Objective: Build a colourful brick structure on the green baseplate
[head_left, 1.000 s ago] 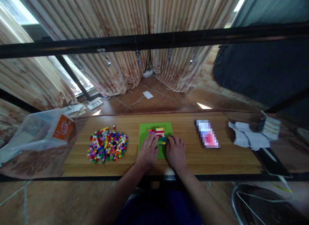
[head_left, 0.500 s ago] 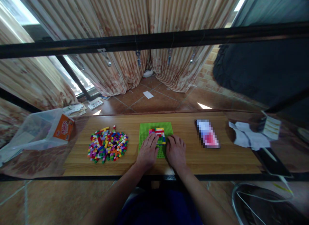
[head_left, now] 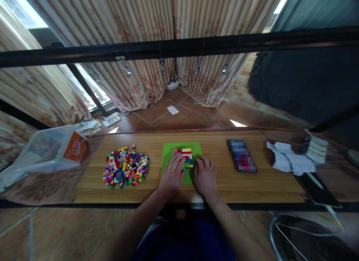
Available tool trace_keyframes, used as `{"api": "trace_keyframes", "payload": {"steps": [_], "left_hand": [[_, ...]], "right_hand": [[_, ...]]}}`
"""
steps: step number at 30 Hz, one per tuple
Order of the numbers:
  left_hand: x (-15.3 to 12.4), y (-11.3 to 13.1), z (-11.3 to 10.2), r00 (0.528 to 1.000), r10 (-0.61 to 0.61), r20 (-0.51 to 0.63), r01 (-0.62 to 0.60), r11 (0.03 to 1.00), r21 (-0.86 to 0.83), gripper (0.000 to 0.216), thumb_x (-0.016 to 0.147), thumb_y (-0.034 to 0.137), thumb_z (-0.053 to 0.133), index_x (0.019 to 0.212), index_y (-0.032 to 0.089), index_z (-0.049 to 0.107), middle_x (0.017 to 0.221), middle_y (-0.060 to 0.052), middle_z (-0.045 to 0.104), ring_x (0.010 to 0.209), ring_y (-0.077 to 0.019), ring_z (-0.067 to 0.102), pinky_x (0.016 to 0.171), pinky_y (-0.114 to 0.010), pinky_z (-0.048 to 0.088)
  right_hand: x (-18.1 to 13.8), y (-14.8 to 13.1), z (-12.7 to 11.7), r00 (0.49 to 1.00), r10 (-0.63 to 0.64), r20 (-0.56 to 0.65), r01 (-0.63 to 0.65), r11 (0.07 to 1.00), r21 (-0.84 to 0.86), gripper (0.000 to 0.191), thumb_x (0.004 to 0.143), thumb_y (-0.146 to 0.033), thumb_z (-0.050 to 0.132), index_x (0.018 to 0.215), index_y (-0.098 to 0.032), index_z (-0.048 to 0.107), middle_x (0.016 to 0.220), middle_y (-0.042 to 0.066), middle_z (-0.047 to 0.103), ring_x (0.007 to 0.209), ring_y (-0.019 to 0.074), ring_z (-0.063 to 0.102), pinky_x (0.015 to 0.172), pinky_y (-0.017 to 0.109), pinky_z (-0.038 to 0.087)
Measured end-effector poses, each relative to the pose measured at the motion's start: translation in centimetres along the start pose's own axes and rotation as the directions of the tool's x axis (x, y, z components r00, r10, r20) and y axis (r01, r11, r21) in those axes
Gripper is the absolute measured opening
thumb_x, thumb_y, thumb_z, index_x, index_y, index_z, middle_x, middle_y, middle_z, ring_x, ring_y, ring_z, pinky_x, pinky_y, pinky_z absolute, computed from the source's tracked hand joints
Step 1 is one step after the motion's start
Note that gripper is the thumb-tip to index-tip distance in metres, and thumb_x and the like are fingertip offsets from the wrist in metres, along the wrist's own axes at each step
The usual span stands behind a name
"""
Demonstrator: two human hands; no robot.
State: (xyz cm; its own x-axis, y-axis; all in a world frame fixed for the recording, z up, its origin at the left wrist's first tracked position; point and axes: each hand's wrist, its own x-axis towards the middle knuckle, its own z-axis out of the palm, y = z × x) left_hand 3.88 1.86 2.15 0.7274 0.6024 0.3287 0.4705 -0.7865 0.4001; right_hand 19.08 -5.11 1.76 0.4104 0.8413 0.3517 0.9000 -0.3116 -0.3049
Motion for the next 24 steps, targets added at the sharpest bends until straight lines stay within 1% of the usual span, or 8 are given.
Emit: {"api": "trace_keyframes", "payload": {"steps": [6, 10, 13, 15, 18, 22, 24], "left_hand": [[0.1, 0.2, -0.4, 0.998, -0.034, 0.045, 0.034, 0.999, -0.006, 0.056, 0.09, 0.019, 0.047, 0.145, 0.012, 0.036, 0.152, -0.015, 0.038, 0.144, -0.0288, 0.028, 0.115, -0.05, 0.032], [0.0, 0.8, -1.2, 0.994, -0.059, 0.09, 0.06, 0.998, -0.006, 0.057, 0.089, 0.021, 0.049, 0.145, 0.016, 0.037, 0.152, -0.013, 0.038, 0.143, -0.0281, 0.03, 0.114, -0.052, 0.032], [-0.8, 1.3, -2.0, 0.992, -0.095, 0.077, 0.096, 0.995, -0.009, 0.056, 0.088, 0.023, 0.051, 0.142, 0.019, 0.041, 0.151, -0.011, 0.04, 0.141, -0.027, 0.033, 0.114, -0.051, 0.031], [-1.8, 1.4, -2.6, 0.99, -0.13, 0.046, 0.13, 0.992, -0.001, 0.053, 0.087, 0.023, 0.053, 0.139, 0.019, 0.045, 0.149, -0.011, 0.044, 0.139, -0.0273, 0.036, 0.113, -0.05, 0.032], [-3.9, 0.7, -3.8, 0.983, -0.18, -0.042, 0.182, 0.983, 0.032, 0.047, 0.087, 0.023, 0.054, 0.134, 0.019, 0.051, 0.142, -0.012, 0.051, 0.133, -0.0279, 0.043, 0.111, -0.051, 0.033], [-7.1, -1.8, -6.1, 0.953, -0.234, -0.193, 0.257, 0.961, 0.103, 0.041, 0.088, 0.018, 0.052, 0.129, 0.018, 0.054, 0.134, -0.013, 0.057, 0.126, -0.0263, 0.05, 0.109, -0.049, 0.037], [-8.7, -3.6, -7.4, 0.916, -0.281, -0.287, 0.329, 0.935, 0.132, 0.038, 0.089, 0.016, 0.052, 0.127, 0.018, 0.055, 0.13, -0.013, 0.059, 0.122, -0.0253, 0.053, 0.107, -0.048, 0.039]], "right_hand": [[0.0, 0.0, -0.2, 1.0, -0.01, 0.022, 0.01, 1.0, -0.022, 0.028, 0.092, -0.021, 0.043, 0.112, -0.02, 0.062, 0.119, 0.01, 0.061, 0.104, 0.0251, 0.048, 0.087, 0.037, 0.033], [-0.2, 0.3, -0.1, 0.999, -0.028, 0.022, 0.029, 0.999, -0.046, 0.029, 0.093, -0.022, 0.042, 0.113, -0.019, 0.062, 0.12, 0.01, 0.061, 0.104, 0.0253, 0.049, 0.086, 0.037, 0.033], [-0.3, 0.5, 0.0, 0.999, -0.048, 0.022, 0.049, 0.997, -0.063, 0.029, 0.094, -0.024, 0.041, 0.113, -0.019, 0.062, 0.12, 0.009, 0.061, 0.104, 0.0255, 0.049, 0.086, 0.037, 0.034], [-0.3, 0.7, 0.1, 0.998, -0.061, 0.017, 0.062, 0.996, -0.068, 0.03, 0.094, -0.025, 0.041, 0.113, -0.019, 0.062, 0.12, 0.01, 0.061, 0.103, 0.0255, 0.05, 0.086, 0.038, 0.034], [-0.4, 0.8, 0.1, 0.997, -0.071, 0.008, 0.072, 0.995, -0.074, 0.03, 0.093, -0.026, 0.041, 0.112, -0.018, 0.062, 0.12, 0.01, 0.061, 0.102, 0.0258, 0.05, 0.084, 0.038, 0.035], [-0.5, 1.1, 0.2, 0.997, -0.075, 0.009, 0.075, 0.994, -0.078, 0.031, 0.093, -0.028, 0.041, 0.113, -0.018, 0.062, 0.12, 0.01, 0.061, 0.103, 0.0268, 0.051, 0.082, 0.039, 0.037], [-0.6, 1.2, 0.3, 0.997, -0.078, 0.006, 0.078, 0.993, -0.085, 0.031, 0.093, -0.028, 0.041, 0.113, -0.017, 0.062, 0.12, 0.011, 0.061, 0.103, 0.0275, 0.051, 0.082, 0.04, 0.037]]}}
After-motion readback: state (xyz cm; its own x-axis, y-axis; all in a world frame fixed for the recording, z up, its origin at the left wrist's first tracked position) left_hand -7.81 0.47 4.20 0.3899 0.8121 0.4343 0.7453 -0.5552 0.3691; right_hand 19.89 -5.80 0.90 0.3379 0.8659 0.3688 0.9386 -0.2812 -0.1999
